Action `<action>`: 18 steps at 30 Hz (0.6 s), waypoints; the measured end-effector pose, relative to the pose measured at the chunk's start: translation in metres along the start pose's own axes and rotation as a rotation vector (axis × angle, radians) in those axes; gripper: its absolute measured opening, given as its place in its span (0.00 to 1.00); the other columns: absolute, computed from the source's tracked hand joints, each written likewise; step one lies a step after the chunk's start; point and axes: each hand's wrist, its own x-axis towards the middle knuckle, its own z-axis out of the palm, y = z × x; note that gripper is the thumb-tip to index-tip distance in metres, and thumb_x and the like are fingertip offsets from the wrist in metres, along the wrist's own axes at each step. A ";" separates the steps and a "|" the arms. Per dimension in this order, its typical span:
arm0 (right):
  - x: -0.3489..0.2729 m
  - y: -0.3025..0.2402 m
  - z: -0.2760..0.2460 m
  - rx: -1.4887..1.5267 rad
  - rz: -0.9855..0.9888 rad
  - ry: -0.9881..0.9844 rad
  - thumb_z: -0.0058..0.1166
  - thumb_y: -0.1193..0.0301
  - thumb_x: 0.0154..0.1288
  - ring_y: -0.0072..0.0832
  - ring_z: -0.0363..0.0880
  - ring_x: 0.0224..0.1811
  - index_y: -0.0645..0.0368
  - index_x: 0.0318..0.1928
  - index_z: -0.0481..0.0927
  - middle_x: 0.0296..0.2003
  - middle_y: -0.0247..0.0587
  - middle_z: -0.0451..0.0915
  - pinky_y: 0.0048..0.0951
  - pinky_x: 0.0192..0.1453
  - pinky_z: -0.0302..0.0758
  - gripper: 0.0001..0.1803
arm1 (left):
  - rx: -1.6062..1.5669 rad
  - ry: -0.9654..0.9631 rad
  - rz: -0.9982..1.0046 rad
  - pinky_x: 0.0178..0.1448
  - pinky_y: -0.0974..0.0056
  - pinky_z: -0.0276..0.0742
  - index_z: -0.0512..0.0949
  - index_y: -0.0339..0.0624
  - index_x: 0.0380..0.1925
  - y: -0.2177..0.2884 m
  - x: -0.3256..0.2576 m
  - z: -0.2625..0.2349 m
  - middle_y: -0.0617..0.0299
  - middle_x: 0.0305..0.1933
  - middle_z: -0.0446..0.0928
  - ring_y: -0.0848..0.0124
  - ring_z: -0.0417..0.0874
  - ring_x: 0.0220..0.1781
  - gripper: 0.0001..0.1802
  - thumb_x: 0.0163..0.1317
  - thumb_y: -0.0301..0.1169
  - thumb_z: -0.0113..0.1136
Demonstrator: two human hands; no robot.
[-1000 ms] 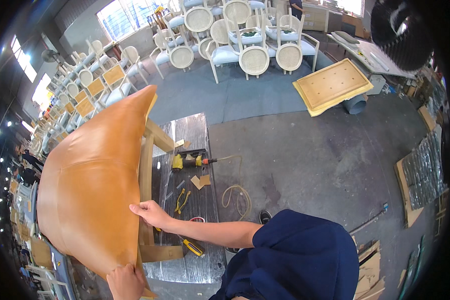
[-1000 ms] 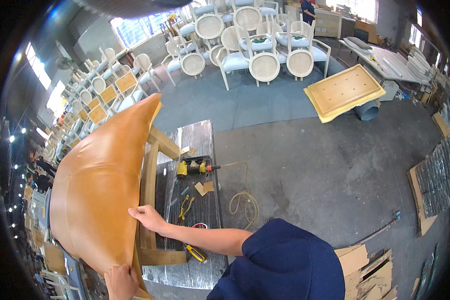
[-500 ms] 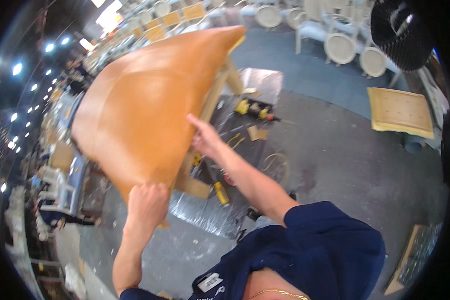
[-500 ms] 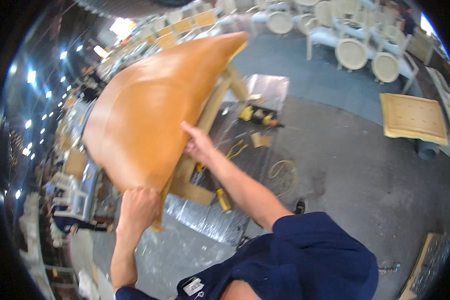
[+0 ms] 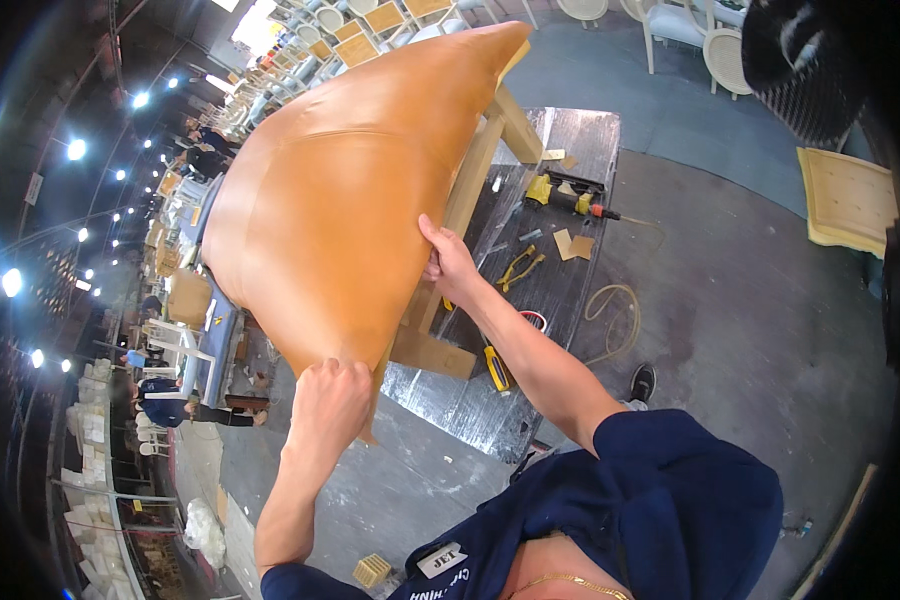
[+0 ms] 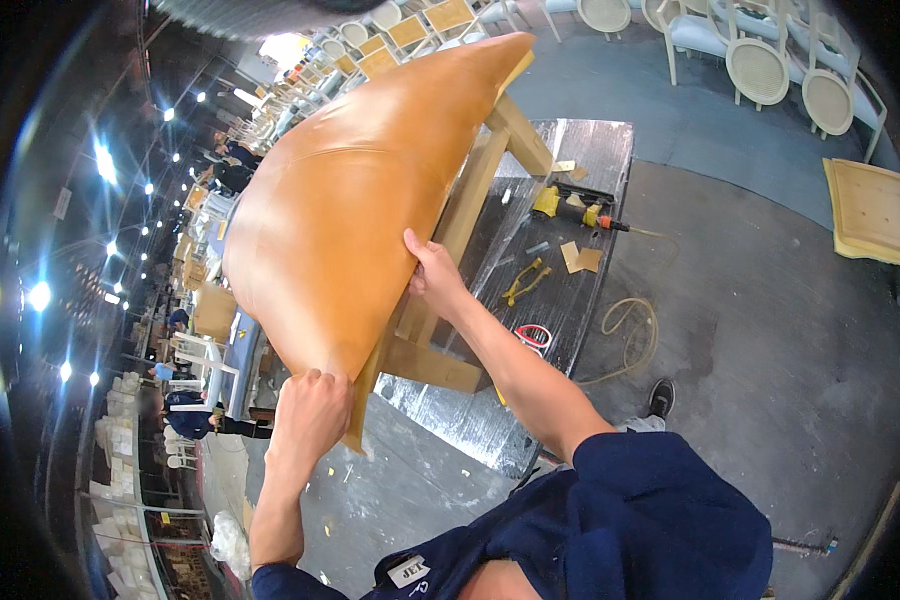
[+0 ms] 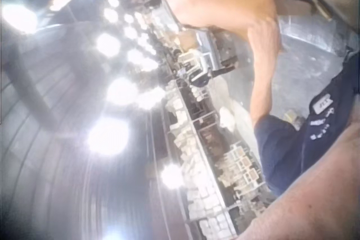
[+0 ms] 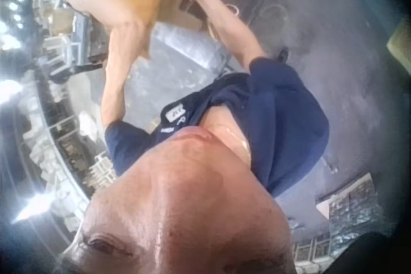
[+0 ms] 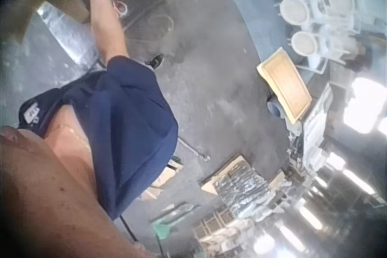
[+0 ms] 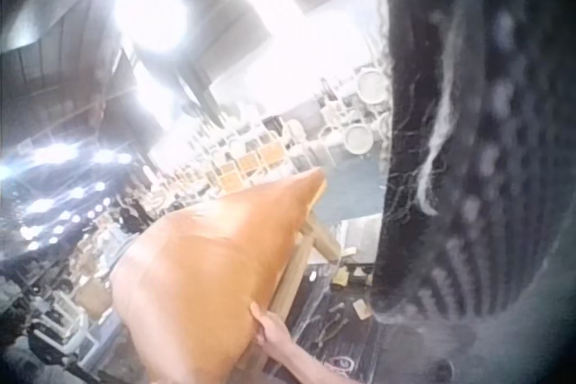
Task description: The person staples a tan leather-like material onto a wooden chair frame using a yellow pneumatic staple gun. They repeatedly pull the material taut, staple it to the underside, and trim excess foam and material with scissors. The person works around the chair, adjusting the material and securing it in place.
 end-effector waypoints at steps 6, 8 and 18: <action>-0.001 0.011 -0.009 -0.020 -0.072 0.018 0.46 0.49 0.78 0.12 0.65 0.18 0.52 0.34 0.79 0.21 0.22 0.74 0.19 0.22 0.60 0.22 | -0.493 -0.411 0.194 0.39 0.57 0.82 0.84 0.38 0.32 -0.031 0.036 -0.095 0.53 0.35 0.85 0.58 0.87 0.39 0.10 0.60 0.34 0.62; -0.001 0.015 -0.012 0.008 -0.106 0.024 0.45 0.50 0.79 0.11 0.72 0.24 0.53 0.39 0.81 0.27 0.24 0.79 0.18 0.27 0.68 0.22 | -0.672 0.086 0.331 0.47 0.57 0.82 0.84 0.42 0.36 -0.051 0.061 -0.126 0.58 0.37 0.84 0.58 0.87 0.42 0.06 0.58 0.29 0.66; -0.001 0.047 -0.039 -0.107 -0.135 -0.035 0.45 0.56 0.80 0.14 0.62 0.24 0.57 0.30 0.76 0.23 0.21 0.69 0.24 0.28 0.60 0.22 | 0.053 0.366 -0.136 0.74 0.47 0.51 0.63 0.43 0.68 -0.037 0.277 0.008 0.47 0.72 0.56 0.51 0.56 0.74 0.31 0.68 0.43 0.54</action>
